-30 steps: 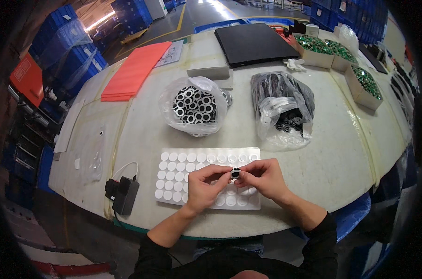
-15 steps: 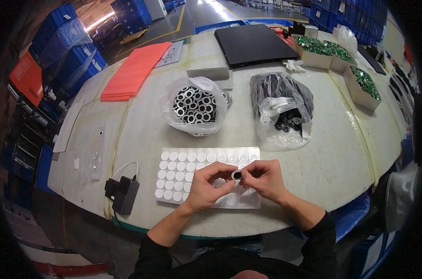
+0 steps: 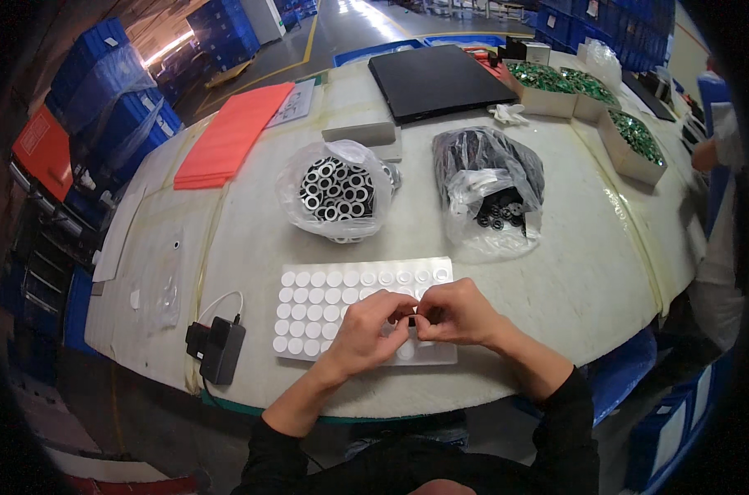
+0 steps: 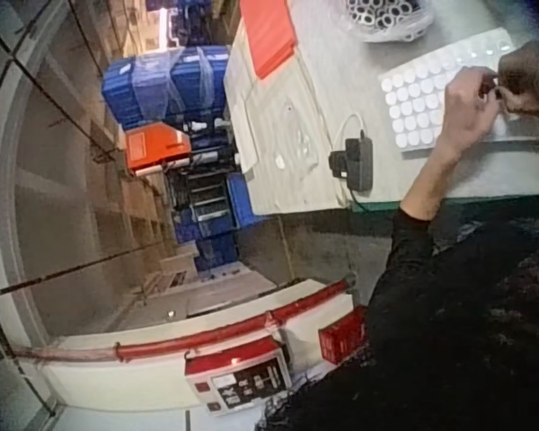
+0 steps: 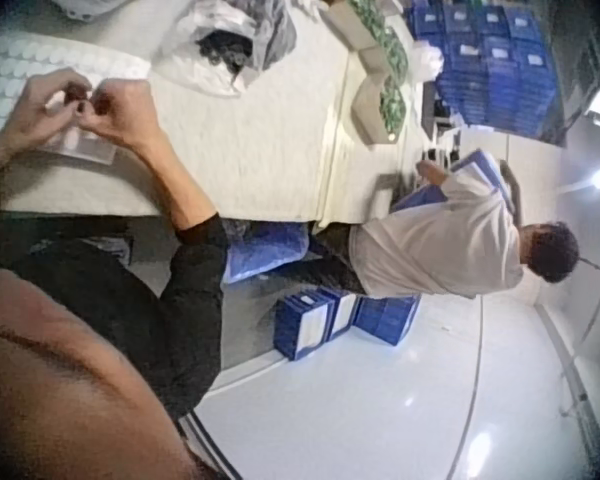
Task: The person assembles small black components and silver rings by hand, then places the assembled units into a white tray grid.
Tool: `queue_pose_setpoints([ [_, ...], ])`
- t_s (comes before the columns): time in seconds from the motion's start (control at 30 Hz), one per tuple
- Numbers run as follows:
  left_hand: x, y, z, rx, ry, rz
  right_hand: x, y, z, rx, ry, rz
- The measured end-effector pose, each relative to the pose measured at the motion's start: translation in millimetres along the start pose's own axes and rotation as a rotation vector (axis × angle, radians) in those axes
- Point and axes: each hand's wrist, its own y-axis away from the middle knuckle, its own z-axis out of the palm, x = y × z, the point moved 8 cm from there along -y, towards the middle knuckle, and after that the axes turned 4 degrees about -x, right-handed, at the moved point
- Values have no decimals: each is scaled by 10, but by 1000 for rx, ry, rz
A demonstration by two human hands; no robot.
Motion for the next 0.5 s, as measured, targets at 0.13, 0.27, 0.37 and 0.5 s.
queue_pose_setpoints([
  [0.13,-18,24,42,-2,126,-14,-122,21,3,25,209,-97],
  [0.27,-355,67,67,92,568,-252,206,33,0,97,-417,300],
  [0.37,-412,68,45,109,608,-292,213,25,32,43,-513,247],
  [0.5,-420,69,51,126,709,-356,265,33,26,63,-501,275],
])
